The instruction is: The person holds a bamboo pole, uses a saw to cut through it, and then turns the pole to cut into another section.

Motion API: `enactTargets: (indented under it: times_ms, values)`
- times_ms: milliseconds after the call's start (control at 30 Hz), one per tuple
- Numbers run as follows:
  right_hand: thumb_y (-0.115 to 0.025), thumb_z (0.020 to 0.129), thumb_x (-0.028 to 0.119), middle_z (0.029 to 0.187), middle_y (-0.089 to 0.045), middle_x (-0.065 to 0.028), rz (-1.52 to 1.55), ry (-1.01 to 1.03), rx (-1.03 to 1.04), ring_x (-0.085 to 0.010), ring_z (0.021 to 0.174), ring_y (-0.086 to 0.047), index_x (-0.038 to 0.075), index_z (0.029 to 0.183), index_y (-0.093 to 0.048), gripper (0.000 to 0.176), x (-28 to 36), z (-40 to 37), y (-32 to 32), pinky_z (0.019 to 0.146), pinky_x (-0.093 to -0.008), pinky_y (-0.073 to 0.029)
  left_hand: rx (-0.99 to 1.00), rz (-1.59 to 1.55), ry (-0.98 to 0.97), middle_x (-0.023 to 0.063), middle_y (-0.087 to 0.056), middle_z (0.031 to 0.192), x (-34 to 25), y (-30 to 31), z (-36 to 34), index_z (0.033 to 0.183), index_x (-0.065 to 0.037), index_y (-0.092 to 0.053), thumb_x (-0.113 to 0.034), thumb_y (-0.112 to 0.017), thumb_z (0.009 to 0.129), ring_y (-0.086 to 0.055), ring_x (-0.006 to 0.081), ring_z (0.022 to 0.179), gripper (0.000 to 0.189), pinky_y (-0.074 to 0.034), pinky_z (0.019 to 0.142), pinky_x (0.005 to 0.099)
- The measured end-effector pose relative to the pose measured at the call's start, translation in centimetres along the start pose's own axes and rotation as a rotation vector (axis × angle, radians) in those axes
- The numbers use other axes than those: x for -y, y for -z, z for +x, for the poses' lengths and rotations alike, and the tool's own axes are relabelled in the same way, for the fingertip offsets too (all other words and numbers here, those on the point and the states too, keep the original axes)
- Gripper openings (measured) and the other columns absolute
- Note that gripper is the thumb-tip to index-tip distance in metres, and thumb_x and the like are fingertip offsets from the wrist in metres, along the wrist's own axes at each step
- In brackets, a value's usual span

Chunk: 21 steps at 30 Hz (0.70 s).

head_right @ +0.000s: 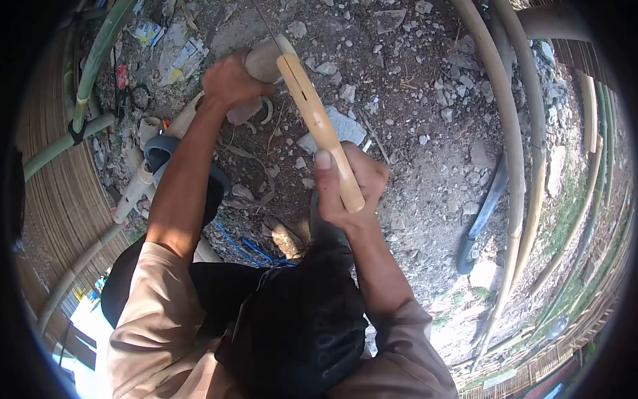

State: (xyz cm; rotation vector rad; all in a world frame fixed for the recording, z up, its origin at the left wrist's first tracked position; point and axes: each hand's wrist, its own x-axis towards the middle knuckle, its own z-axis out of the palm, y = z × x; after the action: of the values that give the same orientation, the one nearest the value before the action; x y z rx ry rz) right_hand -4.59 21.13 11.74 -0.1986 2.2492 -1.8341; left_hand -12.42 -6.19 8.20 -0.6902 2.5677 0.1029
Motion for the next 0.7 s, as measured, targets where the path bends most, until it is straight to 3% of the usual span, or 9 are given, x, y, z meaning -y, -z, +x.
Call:
enactTargets:
  times_ms: [133,167,200,367,467,533,600,667,700]
  values:
    - [-0.048,0.102,0.037,0.062,-0.066,-0.0158,0.121,-0.012,-0.139,-0.0194,0.053,-0.065,-0.012,0.087,-0.067,0.055,-1.0,-10.5,6.2,0.053,-0.0307,-0.054,-0.018,-0.031,-0.046,0.0144,-0.077,0.109,-0.3,-0.3,-0.2,0.124,-0.015,-0.069,-0.048,-0.088,0.056,-0.074,0.0324,0.102,0.079,-0.058,0.091,0.0439]
    - [-0.049,0.101,0.037,0.061,-0.065,-0.0145,0.198,-0.005,-0.129,-0.0192,0.051,-0.063,-0.011,0.085,-0.066,0.053,-1.6,-11.4,6.3,0.051,-0.0309,-0.051,-0.055,-0.017,-0.045,0.014,-0.077,0.109,0.0,-0.6,-0.4,0.123,-0.015,-0.07,-0.049,-0.088,0.055,-0.074,0.0325,0.101,0.078,-0.058,0.091,0.0437]
    - [-0.051,0.101,0.036,0.06,-0.064,-0.0136,0.172,-0.021,-0.115,-0.0184,0.05,-0.062,-0.01,0.084,-0.065,0.051,-1.3,-10.5,5.6,0.049,-0.031,-0.05,0.012,-0.028,-0.01,0.0134,-0.077,0.109,-0.3,0.4,-0.2,0.123,-0.015,-0.069,-0.048,-0.088,0.055,-0.074,0.0326,0.102,0.078,-0.058,0.091,0.0434]
    - [-0.063,0.1,0.022,0.057,-0.058,-0.0016,0.107,0.069,-0.083,-0.0114,0.046,-0.054,0.002,0.079,-0.066,0.03,-0.8,1.8,-2.2,0.046,-0.0281,-0.041,-0.021,-0.015,-0.032,0.0136,-0.077,0.108,-0.2,0.3,-0.7,0.125,-0.014,-0.068,-0.049,-0.089,0.056,-0.074,0.0328,0.102,0.08,-0.058,0.092,0.0433]
    - [-0.064,0.101,0.025,0.057,-0.058,-0.002,0.101,0.087,-0.115,-0.0103,0.048,-0.054,0.002,0.078,-0.066,0.032,-1.7,1.8,-2.4,0.047,-0.0278,-0.042,-0.007,-0.055,-0.048,0.0164,-0.076,0.113,0.1,-0.4,-0.3,0.127,-0.013,-0.067,-0.049,-0.09,0.055,-0.073,0.0329,0.106,0.084,-0.057,0.094,0.0434]
    - [-0.063,0.102,0.025,0.059,-0.059,-0.0019,0.294,-0.007,-0.205,-0.0099,0.05,-0.056,0.002,0.079,-0.066,0.033,-3.0,1.6,-2.6,0.049,-0.0271,-0.043,0.013,-0.077,-0.078,0.019,-0.074,0.117,1.1,-0.3,0.7,0.13,-0.012,-0.066,-0.049,-0.092,0.055,-0.072,0.0333,0.11,0.088,-0.056,0.096,0.0432]
    - [-0.062,0.102,0.024,0.059,-0.06,-0.002,0.258,-0.026,-0.175,-0.01,0.05,-0.057,0.001,0.079,-0.066,0.033,-2.0,2.0,-2.0,0.05,-0.0268,-0.043,0.026,-0.234,-0.25,0.0237,-0.07,0.125,3.2,-0.5,0.7,0.136,-0.01,-0.064,-0.047,-0.094,0.058,-0.068,0.0353,0.119,0.091,-0.053,0.102,0.0422]
    - [-0.061,0.102,0.023,0.06,-0.06,-0.0022,0.213,-0.047,-0.144,-0.0101,0.051,-0.057,0.001,0.079,-0.066,0.033,-1.6,2.1,-1.6,0.05,-0.0264,-0.044,0.087,-0.41,-0.272,0.0218,-0.067,0.129,5.4,5.4,-0.3,0.137,0.001,-0.061,-0.039,-0.093,0.07,-0.067,0.032,0.118,0.084,-0.052,0.102,0.0419]
    - [-0.061,0.102,0.023,0.06,-0.06,-0.0024,0.223,-0.044,-0.14,-0.0101,0.051,-0.057,0.001,0.079,-0.066,0.033,-1.7,2.0,-1.5,0.05,-0.0264,-0.044,-0.07,-0.653,-0.27,0.0154,-0.072,0.117,4.3,10.3,-2.9,0.129,0.002,-0.066,-0.032,-0.089,0.079,-0.068,0.0254,0.108,0.064,-0.053,0.098,0.0386]
